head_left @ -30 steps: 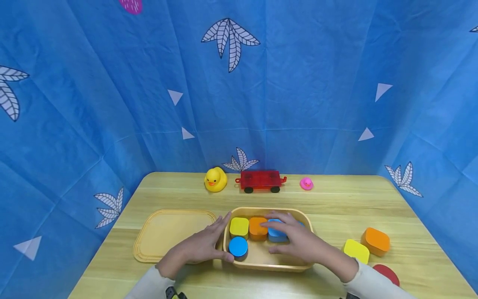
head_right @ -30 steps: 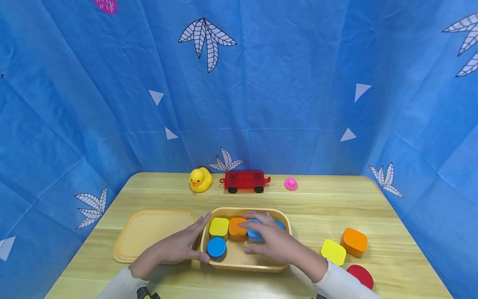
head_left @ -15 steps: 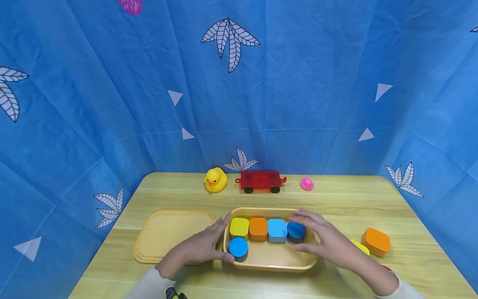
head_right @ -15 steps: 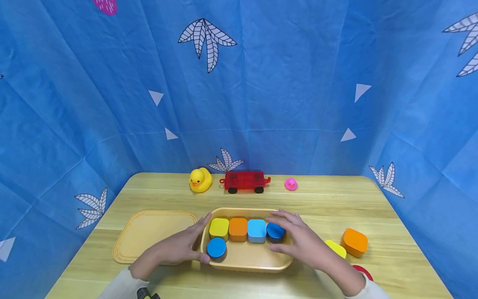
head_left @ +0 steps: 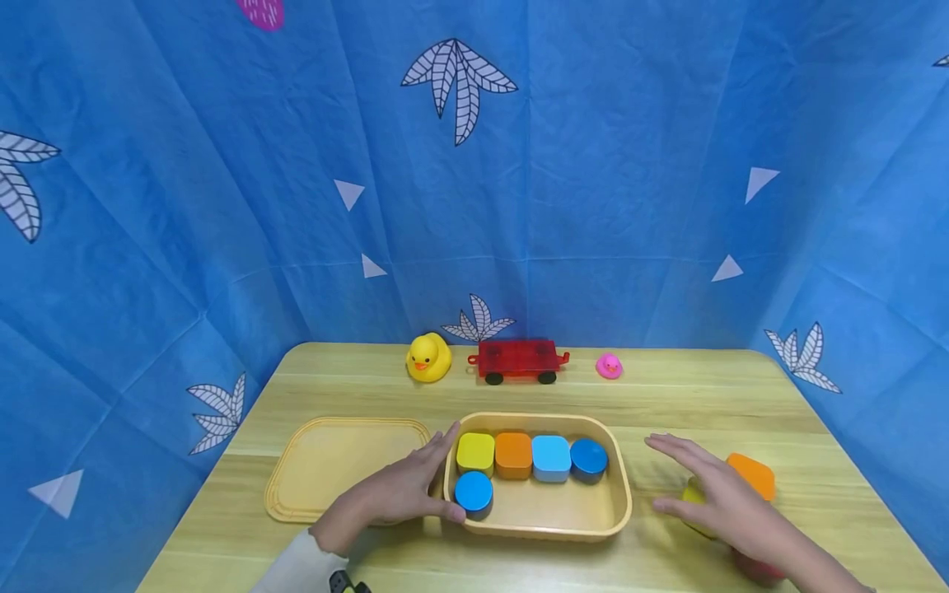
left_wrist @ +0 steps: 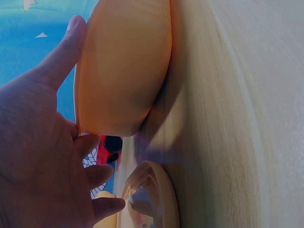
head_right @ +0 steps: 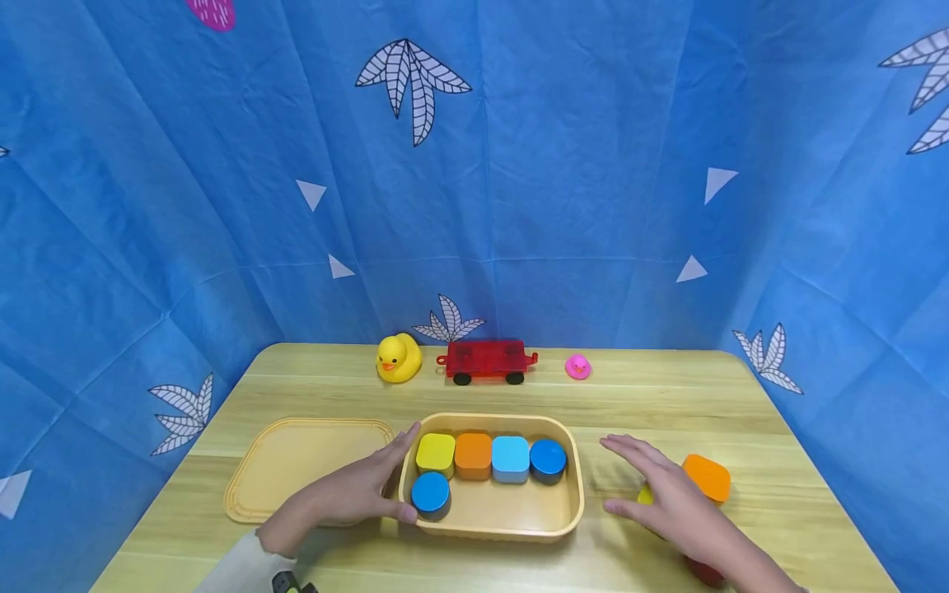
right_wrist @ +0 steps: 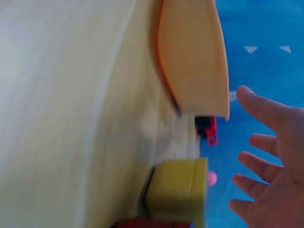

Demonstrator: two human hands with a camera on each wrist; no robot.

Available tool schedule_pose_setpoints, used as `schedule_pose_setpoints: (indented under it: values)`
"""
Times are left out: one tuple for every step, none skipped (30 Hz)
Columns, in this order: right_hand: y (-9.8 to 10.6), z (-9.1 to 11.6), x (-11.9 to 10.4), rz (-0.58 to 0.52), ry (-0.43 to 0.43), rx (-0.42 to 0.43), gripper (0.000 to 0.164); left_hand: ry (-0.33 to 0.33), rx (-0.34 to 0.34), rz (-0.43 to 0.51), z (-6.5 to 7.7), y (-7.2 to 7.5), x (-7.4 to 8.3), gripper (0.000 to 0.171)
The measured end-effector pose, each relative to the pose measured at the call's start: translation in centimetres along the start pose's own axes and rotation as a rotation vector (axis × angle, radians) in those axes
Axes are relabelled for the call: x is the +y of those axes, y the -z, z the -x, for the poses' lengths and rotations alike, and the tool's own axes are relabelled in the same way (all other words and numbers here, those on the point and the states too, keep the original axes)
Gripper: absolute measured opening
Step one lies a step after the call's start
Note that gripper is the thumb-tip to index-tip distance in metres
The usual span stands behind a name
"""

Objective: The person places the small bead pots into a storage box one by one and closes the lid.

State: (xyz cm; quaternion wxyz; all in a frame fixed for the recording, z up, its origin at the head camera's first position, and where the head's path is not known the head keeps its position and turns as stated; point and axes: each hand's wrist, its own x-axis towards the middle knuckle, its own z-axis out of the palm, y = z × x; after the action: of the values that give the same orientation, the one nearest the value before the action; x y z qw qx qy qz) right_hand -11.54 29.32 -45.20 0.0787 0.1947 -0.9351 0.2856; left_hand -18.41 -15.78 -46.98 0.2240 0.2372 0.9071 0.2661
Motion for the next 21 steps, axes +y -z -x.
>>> schedule_pose_setpoints:
  values:
    - [0.1, 0.2, 0.3, 0.011, -0.018, -0.007, 0.076, 0.000, 0.001, -0.001, 0.0, 0.0, 0.0, 0.119]
    - [0.2, 0.4, 0.6, 0.014, -0.039, -0.017, 0.076, -0.001, 0.002, -0.002, 0.0, 0.0, 0.0, 0.119]
    - [0.3, 0.6, 0.8, 0.014, -0.060, -0.031, 0.076, -0.002, 0.004, -0.003, 0.0, 0.0, -0.1, 0.119]
    - [0.4, 0.7, 1.1, 0.013, -0.085, -0.050, 0.076, -0.004, 0.004, -0.003, 0.0, 0.0, -0.1, 0.119]
    - [0.4, 0.9, 1.3, 0.005, -0.101, -0.065, 0.077, -0.005, 0.004, -0.003, 0.0, 0.0, -0.1, 0.119]
    - [0.4, 1.0, 1.5, 0.004, -0.117, -0.079, 0.077, -0.007, 0.004, -0.004, 0.0, 0.0, -0.1, 0.119]
    - [0.5, 1.2, 1.7, 0.001, -0.141, -0.095, 0.077, -0.009, 0.004, -0.003, 0.1, 0.0, -0.1, 0.119]
    - [0.5, 1.3, 1.8, -0.005, -0.156, -0.109, 0.077, -0.010, 0.003, -0.002, 0.1, 0.0, 0.0, 0.119]
    - [0.4, 1.4, 1.9, -0.005, -0.168, -0.122, 0.077, -0.011, 0.002, -0.002, 0.1, 0.0, 0.0, 0.119]
    - [0.4, 1.5, 2.0, -0.001, -0.177, -0.131, 0.076, -0.012, 0.002, -0.002, 0.1, 0.0, 0.0, 0.119]
    - [0.4, 1.6, 2.2, 0.005, -0.183, -0.140, 0.076, -0.013, 0.003, -0.002, 0.1, 0.1, 0.0, 0.119]
    - [0.4, 1.6, 2.3, 0.012, -0.188, -0.146, 0.075, -0.013, 0.004, -0.004, 0.1, 0.1, 0.0, 0.119]
    - [0.3, 1.6, 2.3, 0.023, -0.196, -0.151, 0.073, -0.013, 0.002, -0.002, 0.1, 0.1, 0.1, 0.119]
    - [0.3, 1.7, 2.4, 0.038, -0.196, -0.152, 0.072, -0.014, 0.002, -0.003, 0.1, 0.1, 0.1, 0.119]
    - [0.3, 1.7, 2.6, 0.048, -0.193, -0.158, 0.071, -0.015, 0.002, -0.005, 0.2, 0.1, 0.2, 0.119]
    - [0.3, 1.8, 2.7, 0.057, -0.190, -0.164, 0.070, -0.015, 0.002, -0.006, 0.2, 0.1, 0.2, 0.119]
    - [0.3, 1.8, 2.8, 0.068, -0.185, -0.170, 0.070, -0.015, 0.001, -0.007, 0.2, 0.1, 0.2, 0.119]
    - [0.3, 1.9, 2.9, 0.074, -0.184, -0.177, 0.069, -0.015, -0.001, -0.008, 0.2, 0.2, 0.3, 0.119]
    - [0.3, 1.9, 3.0, 0.079, -0.182, -0.185, 0.069, -0.015, -0.001, -0.008, 0.2, 0.2, 0.3, 0.119]
    - [0.3, 2.0, 3.1, 0.085, -0.180, -0.194, 0.069, -0.015, -0.001, -0.009, 0.3, 0.2, 0.3, 0.119]
    - [0.3, 2.0, 3.2, 0.085, -0.175, -0.203, 0.070, -0.015, -0.001, -0.008, 0.3, 0.2, 0.4, 0.119]
